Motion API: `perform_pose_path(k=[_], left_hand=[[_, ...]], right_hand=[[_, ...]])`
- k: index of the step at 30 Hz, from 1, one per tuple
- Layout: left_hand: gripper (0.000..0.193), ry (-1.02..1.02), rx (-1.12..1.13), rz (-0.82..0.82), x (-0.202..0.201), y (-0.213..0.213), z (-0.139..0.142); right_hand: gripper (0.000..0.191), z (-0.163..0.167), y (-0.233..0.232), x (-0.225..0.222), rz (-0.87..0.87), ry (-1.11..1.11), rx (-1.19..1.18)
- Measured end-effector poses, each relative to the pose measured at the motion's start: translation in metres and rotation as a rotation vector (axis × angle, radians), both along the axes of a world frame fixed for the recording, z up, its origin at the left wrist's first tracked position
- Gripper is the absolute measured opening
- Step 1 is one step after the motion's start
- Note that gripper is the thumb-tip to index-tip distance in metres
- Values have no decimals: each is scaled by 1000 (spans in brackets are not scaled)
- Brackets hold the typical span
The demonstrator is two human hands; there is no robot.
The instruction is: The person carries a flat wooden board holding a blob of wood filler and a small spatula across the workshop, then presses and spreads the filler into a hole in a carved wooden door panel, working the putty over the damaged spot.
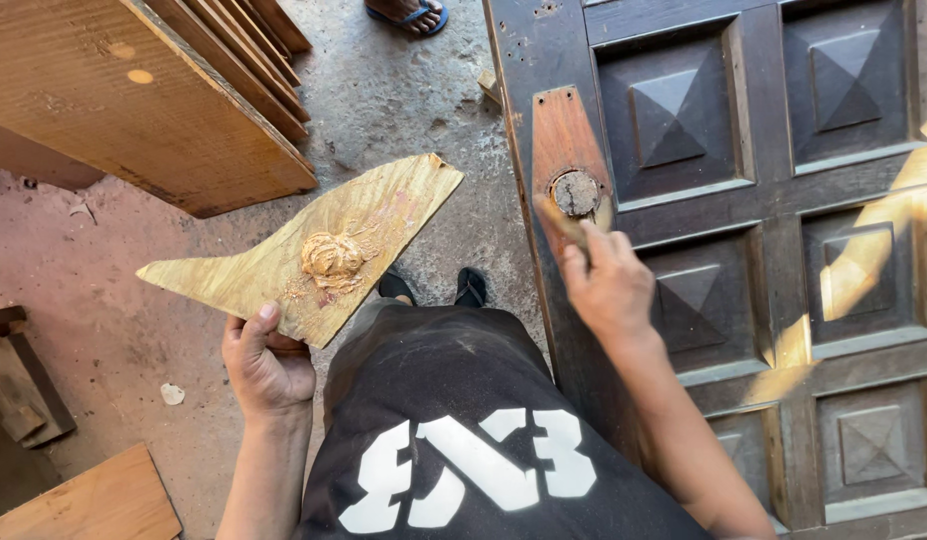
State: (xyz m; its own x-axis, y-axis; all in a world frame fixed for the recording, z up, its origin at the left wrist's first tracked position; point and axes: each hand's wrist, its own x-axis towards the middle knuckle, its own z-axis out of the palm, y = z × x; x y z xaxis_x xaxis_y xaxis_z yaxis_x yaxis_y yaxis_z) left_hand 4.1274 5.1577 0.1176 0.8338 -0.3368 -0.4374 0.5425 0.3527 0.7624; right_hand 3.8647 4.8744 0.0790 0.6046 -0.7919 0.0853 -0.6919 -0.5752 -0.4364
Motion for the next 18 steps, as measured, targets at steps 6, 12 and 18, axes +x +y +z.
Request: perform_pose_path(k=[6,12,18], left_hand=[[40,20,41,2,-2,1,4],[42,-45,41,-57,-14,-20,11],[47,-34,-9,-155,-24,-43,27]], right_hand=[[41,13,8,-3,25,0,26],[18,67,12,-25,9,-207,72],[20,107,42,-5,190,-344,38]])
